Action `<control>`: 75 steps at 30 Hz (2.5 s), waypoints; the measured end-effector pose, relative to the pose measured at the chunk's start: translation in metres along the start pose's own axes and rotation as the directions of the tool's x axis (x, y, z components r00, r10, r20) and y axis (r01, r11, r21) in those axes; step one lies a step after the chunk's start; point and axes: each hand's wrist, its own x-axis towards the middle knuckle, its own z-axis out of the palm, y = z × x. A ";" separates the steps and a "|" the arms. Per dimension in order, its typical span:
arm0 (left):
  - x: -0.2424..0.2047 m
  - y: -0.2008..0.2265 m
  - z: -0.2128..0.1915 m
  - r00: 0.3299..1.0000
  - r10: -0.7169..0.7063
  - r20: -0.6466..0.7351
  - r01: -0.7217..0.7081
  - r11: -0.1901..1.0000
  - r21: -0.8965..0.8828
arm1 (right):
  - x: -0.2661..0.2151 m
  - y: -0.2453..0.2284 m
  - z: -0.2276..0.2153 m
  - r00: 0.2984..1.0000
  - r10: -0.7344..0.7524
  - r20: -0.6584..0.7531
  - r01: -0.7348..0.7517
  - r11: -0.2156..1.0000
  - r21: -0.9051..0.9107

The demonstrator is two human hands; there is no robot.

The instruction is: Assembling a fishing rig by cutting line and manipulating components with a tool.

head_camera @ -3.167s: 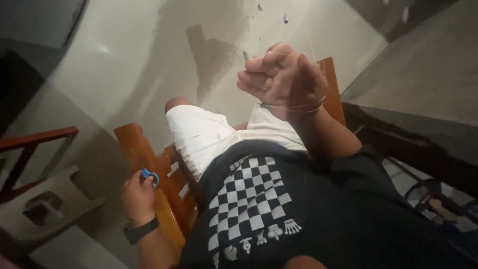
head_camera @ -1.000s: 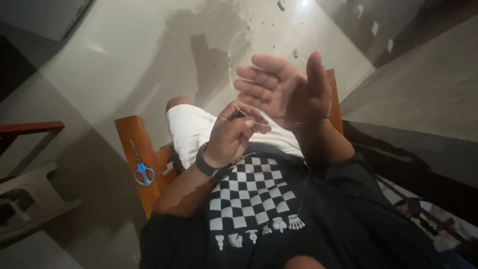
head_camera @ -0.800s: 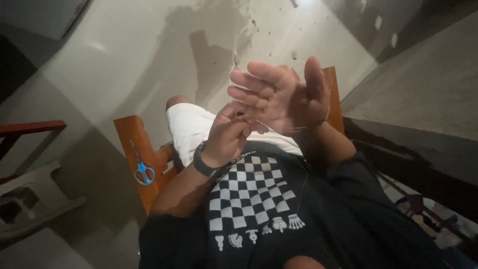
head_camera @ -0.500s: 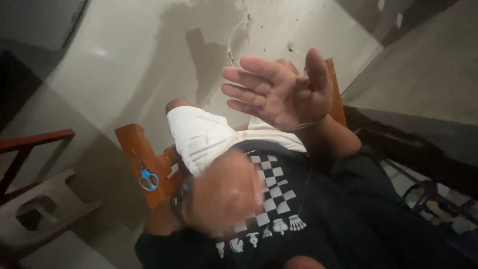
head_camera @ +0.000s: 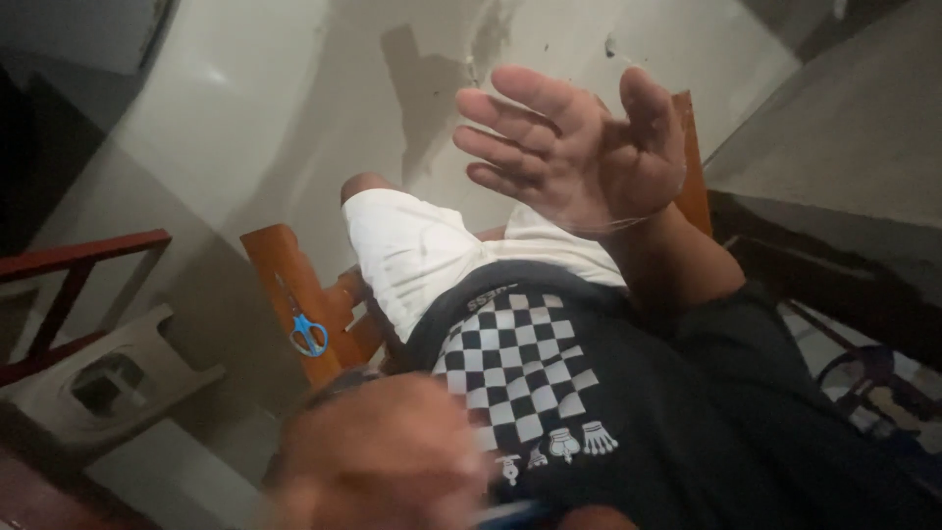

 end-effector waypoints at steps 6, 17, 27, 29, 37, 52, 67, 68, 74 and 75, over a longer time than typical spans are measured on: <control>0.011 0.059 0.002 -0.337 -0.919 -0.205 0.923 -0.365 0.122 | -0.003 -0.001 0.000 0.998 -0.024 -0.055 0.026 0.999 0.042; -0.061 0.055 0.067 0.324 0.251 -0.912 0.450 0.807 0.382 | -0.002 -0.004 -0.001 1.000 -0.001 -0.009 0.001 1.000 -0.013; -0.106 0.051 0.013 0.090 0.875 -0.475 0.549 0.355 0.757 | -0.004 -0.003 0.009 1.000 -0.028 0.010 0.029 0.998 -0.051; -0.117 0.052 0.014 0.284 0.714 -0.640 0.329 0.554 0.765 | -0.004 -0.005 0.009 0.999 -0.017 0.048 0.020 0.998 -0.063; -0.088 0.049 0.008 0.553 0.328 -0.766 0.535 0.564 0.629 | -0.004 -0.003 0.015 0.998 -0.058 -0.019 0.056 0.996 -0.071; -0.032 -0.004 -0.005 0.668 -0.173 -0.724 0.744 0.149 0.651 | -0.003 -0.007 0.013 0.998 -0.016 0.060 0.020 0.997 -0.074; 0.053 0.011 -0.052 0.957 -0.168 -0.235 0.147 -0.415 0.898 | -0.002 -0.005 0.023 1.000 -0.004 0.024 0.004 1.000 -0.030; 0.054 0.011 -0.053 0.960 -0.167 -0.224 0.130 -0.442 0.887 | -0.001 -0.006 0.024 1.000 0.002 0.013 -0.002 0.999 -0.042; 0.056 0.006 -0.058 0.949 -0.210 -0.236 0.160 -0.325 0.932 | -0.001 -0.004 0.020 0.997 0.012 0.076 -0.018 0.996 0.084; 0.057 0.006 -0.059 0.949 -0.209 -0.235 0.159 -0.324 0.932 | -0.001 -0.004 0.019 0.997 0.012 0.076 -0.018 0.996 0.082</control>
